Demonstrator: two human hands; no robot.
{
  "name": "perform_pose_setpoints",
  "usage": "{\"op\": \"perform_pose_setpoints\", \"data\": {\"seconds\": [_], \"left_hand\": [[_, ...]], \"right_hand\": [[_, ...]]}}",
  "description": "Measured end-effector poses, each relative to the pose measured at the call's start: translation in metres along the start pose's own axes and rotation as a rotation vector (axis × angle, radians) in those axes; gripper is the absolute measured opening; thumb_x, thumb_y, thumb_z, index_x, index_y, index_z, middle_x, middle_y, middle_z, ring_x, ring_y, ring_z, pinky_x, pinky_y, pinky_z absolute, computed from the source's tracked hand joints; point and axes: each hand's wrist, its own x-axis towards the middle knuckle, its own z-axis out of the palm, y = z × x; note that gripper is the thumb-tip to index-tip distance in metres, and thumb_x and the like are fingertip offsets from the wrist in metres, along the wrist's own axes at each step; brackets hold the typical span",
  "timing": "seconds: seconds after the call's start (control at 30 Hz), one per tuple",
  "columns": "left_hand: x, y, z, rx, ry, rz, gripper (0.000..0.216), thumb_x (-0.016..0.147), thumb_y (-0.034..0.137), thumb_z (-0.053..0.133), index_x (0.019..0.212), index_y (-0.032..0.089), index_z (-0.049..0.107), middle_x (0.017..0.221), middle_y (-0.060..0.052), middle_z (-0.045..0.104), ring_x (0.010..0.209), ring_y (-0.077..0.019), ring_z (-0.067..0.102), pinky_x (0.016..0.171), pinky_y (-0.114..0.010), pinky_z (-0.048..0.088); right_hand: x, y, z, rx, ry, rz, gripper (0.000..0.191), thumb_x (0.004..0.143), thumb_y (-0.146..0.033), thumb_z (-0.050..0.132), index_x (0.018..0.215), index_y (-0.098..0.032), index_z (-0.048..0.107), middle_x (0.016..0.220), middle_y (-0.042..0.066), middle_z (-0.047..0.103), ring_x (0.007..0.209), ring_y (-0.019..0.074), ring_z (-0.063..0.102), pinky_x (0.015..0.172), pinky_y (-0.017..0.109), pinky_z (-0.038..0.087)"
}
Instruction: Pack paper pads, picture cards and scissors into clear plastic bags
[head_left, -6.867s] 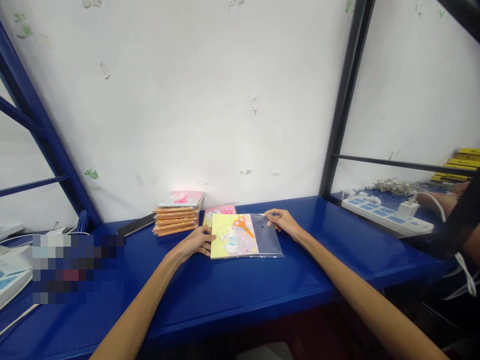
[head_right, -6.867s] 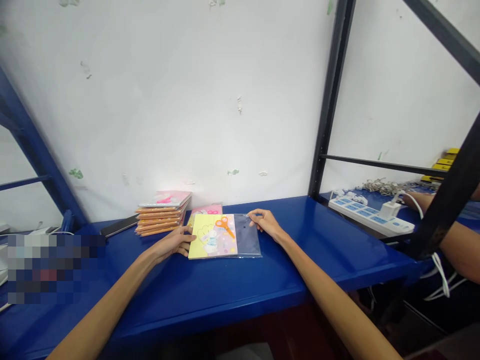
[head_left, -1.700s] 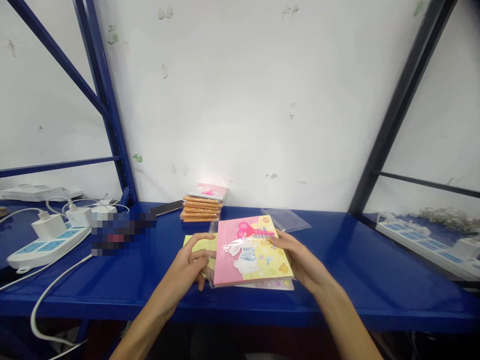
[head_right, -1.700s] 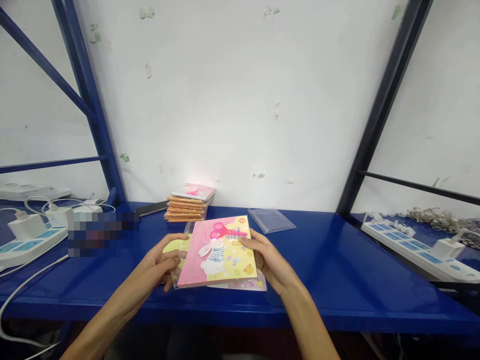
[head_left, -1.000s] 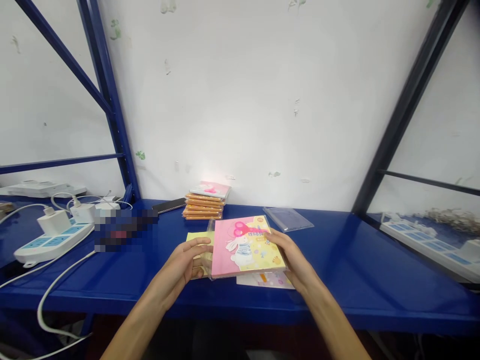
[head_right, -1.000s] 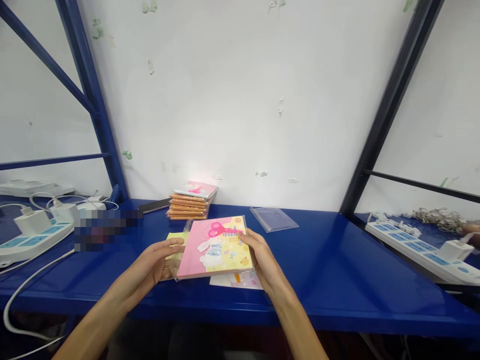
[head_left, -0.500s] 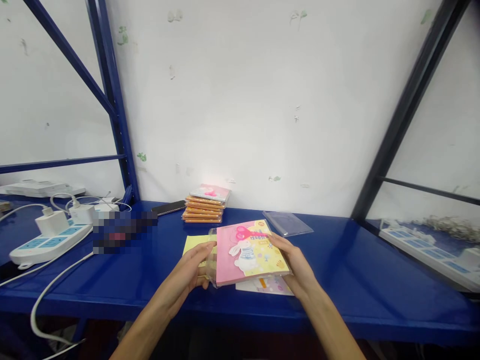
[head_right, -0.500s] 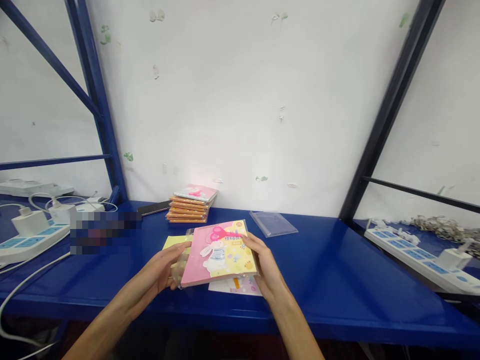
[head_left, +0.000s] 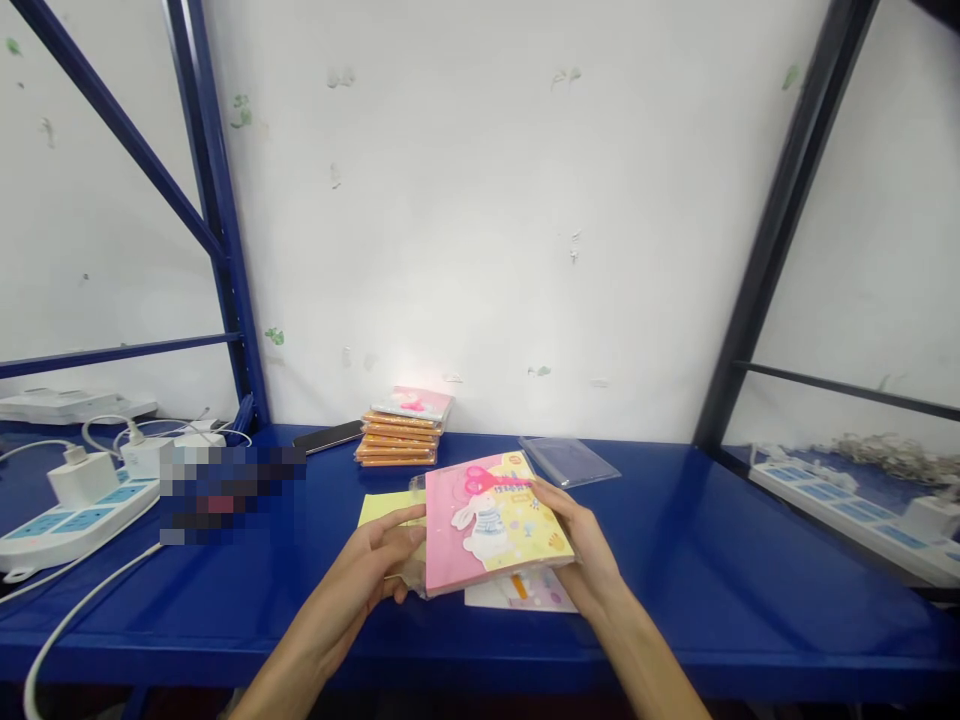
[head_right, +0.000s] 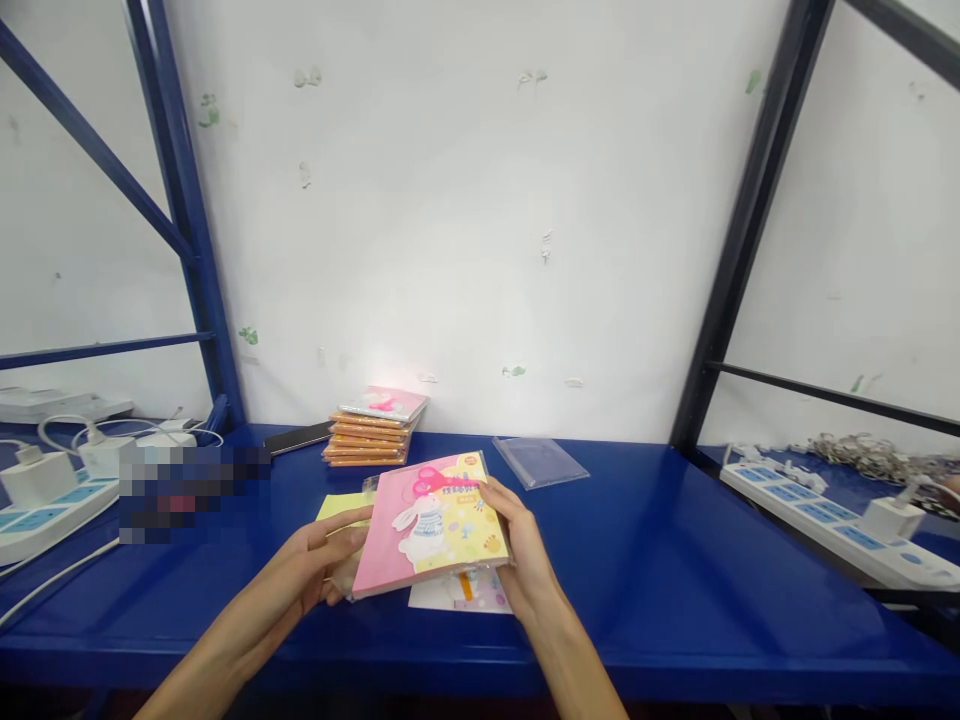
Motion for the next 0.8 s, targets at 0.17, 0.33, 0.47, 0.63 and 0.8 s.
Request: {"op": "perform_pose_setpoints", "data": {"seconds": [0.17,0.33,0.47,0.63,0.8], "left_hand": [[0.001,0.002,0.0,0.024,0.021,-0.021,0.049,0.081,0.034,0.076,0.123,0.009,0.07,0.079,-0.007,0.073,0.058,-0.0122,0.061,0.045,-0.018,0.035],[0.001,0.005,0.0,0.219,0.121,0.05,0.052,0.078,0.047,0.075,0.115,0.011,0.073,0.083,-0.009,0.075,0.059,-0.015,0.061,0.044,-0.021,0.039],[0.001,0.006,0.001,0.264,0.138,0.094,0.058,0.075,0.061,0.073,0.105,0.011,0.074,0.076,-0.007,0.072,0.059,-0.0157,0.059,0.044,-0.022,0.041],[0.003,-0.002,0.002,0.099,0.031,-0.005,0.057,0.076,0.065,0.072,0.095,0.012,0.075,0.072,-0.007,0.073,0.059,-0.0146,0.061,0.048,-0.021,0.043],[0.004,-0.003,0.0,0.068,-0.007,-0.033,0.038,0.077,0.049,0.08,0.085,0.013,0.073,0.071,-0.006,0.074,0.06,-0.0153,0.064,0.055,-0.022,0.049]], "right_hand": [[0.002,0.004,-0.002,0.099,0.047,-0.021,0.036,0.068,-0.027,0.087,0.1,-0.014,0.075,0.099,0.01,0.081,0.087,0.027,0.076,0.068,0.03,0.055],[-0.001,0.006,0.0,0.097,0.054,-0.011,0.039,0.068,-0.029,0.088,0.103,-0.016,0.074,0.102,0.009,0.081,0.095,0.0313,0.076,0.072,0.034,0.057],[-0.002,0.008,0.002,0.059,0.042,-0.029,0.037,0.068,-0.032,0.088,0.1,-0.017,0.075,0.1,0.009,0.081,0.099,0.0338,0.075,0.077,0.038,0.058],[0.001,0.015,0.001,-0.019,0.004,-0.012,0.037,0.071,-0.036,0.086,0.103,-0.02,0.076,0.1,0.006,0.082,0.093,0.0302,0.076,0.074,0.034,0.056],[0.004,0.015,-0.001,-0.146,-0.058,-0.004,0.037,0.076,-0.042,0.082,0.105,-0.02,0.076,0.105,0.007,0.081,0.086,0.026,0.075,0.072,0.032,0.053]]}}
